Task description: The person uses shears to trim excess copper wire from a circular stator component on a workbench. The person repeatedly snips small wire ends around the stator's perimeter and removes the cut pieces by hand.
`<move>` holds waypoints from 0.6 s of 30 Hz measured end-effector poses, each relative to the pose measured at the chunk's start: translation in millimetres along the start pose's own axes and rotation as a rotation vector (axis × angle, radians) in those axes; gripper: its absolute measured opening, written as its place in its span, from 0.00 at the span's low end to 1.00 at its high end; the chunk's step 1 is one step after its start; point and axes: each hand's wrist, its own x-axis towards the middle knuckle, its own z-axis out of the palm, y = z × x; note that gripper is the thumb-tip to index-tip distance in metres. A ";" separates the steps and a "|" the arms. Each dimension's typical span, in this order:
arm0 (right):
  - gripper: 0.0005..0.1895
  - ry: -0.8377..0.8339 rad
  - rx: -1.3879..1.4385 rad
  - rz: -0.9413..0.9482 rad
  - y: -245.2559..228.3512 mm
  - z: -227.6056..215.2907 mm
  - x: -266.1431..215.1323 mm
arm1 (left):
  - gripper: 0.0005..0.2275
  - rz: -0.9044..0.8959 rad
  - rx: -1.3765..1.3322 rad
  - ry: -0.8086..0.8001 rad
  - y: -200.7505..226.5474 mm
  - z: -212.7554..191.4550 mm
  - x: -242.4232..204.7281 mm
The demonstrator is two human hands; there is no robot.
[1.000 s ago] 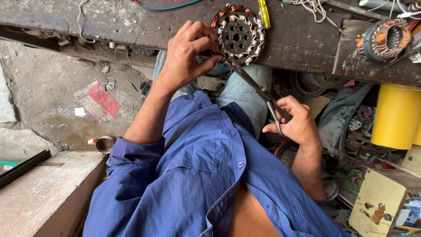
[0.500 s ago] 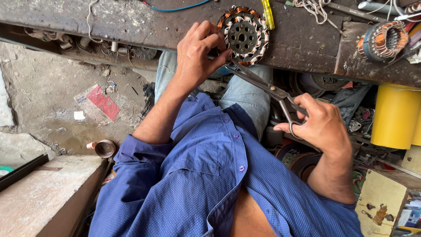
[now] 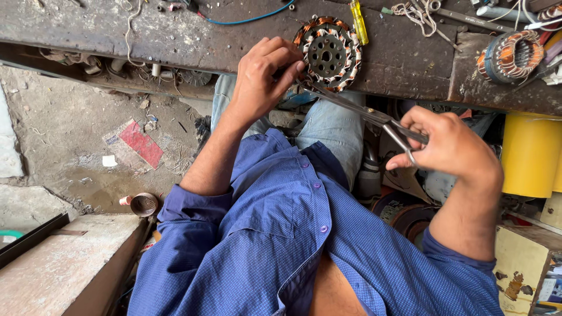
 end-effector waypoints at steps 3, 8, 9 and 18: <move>0.32 -0.084 0.279 -0.053 28.9 9.1 16.3 | 0.04 0.030 -0.048 -0.016 -2.7 -5.0 1.4; 0.34 -0.227 0.767 -0.135 76.2 42.9 36.7 | 0.04 0.022 -0.049 -0.054 -5.3 -7.4 1.3; 0.35 -0.232 0.846 -0.128 83.1 52.0 38.7 | 0.04 0.023 -0.054 -0.054 -5.4 -7.4 1.2; 0.43 -0.365 1.489 -0.192 105.3 120.9 45.4 | 0.05 0.036 -0.019 -0.063 0.1 -6.1 3.7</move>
